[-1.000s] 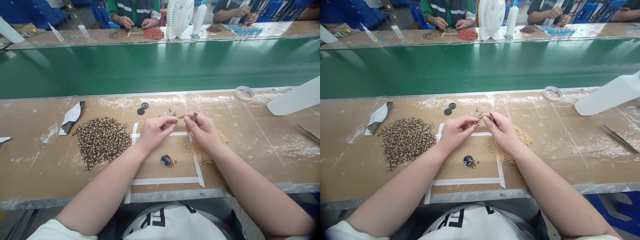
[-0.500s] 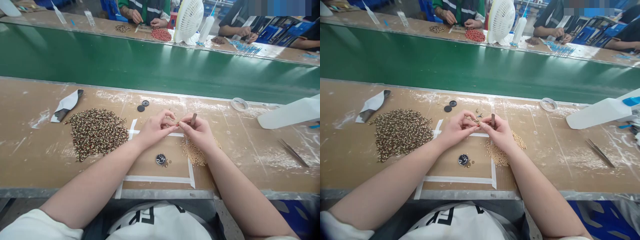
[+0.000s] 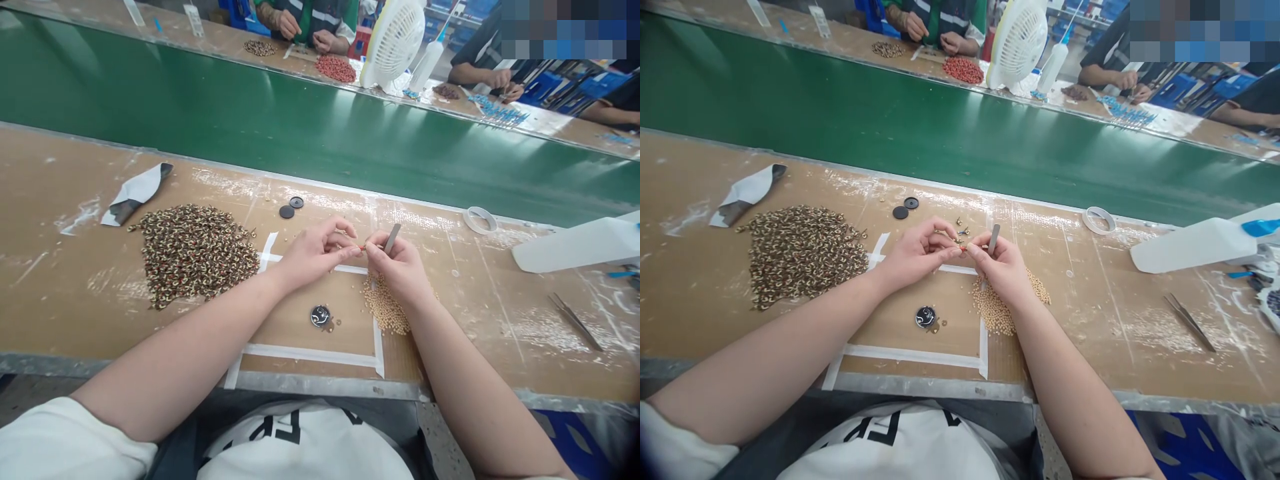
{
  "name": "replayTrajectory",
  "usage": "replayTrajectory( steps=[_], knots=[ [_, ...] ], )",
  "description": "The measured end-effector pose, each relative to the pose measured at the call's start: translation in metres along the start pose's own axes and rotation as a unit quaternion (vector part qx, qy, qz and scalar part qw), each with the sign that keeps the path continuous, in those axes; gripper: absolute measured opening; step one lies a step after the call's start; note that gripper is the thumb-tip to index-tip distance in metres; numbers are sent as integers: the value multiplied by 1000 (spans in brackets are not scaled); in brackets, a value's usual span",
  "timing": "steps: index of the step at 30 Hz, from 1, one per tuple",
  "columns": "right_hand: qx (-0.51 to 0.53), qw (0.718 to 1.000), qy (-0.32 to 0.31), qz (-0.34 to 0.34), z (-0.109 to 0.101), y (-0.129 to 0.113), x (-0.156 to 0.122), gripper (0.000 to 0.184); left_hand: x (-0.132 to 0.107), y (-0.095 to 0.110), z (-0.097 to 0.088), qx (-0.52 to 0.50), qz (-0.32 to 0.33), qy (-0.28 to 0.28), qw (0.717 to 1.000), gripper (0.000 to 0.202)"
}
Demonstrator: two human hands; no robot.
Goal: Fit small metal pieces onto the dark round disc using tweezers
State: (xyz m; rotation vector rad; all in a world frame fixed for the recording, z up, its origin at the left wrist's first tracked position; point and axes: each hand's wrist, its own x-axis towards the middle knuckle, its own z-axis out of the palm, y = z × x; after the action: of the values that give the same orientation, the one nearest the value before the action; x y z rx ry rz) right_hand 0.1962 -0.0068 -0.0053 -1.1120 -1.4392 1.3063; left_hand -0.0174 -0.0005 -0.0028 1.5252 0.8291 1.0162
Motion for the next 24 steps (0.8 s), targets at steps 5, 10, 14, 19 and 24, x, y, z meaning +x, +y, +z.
replayTrajectory(
  steps=[5,10,14,19,24],
  knots=[
    [36,999,20,-7,-3,9,3,26,0,-3,0,5,8,9,1000,27],
    [29,998,-10,-50,-6,2,2,24,4,-7,-1,10,14,18,1000,25],
    [-100,978,-70,-168,1,-19,-10,14,10,-11,-3,47,29,39,998,22],
    [-253,913,-91,-305,14,-43,-47,5,14,-14,-5,59,42,30,997,21],
    [-392,830,-145,-369,19,-28,-92,21,16,-19,-5,66,72,14,995,18]
  ],
)
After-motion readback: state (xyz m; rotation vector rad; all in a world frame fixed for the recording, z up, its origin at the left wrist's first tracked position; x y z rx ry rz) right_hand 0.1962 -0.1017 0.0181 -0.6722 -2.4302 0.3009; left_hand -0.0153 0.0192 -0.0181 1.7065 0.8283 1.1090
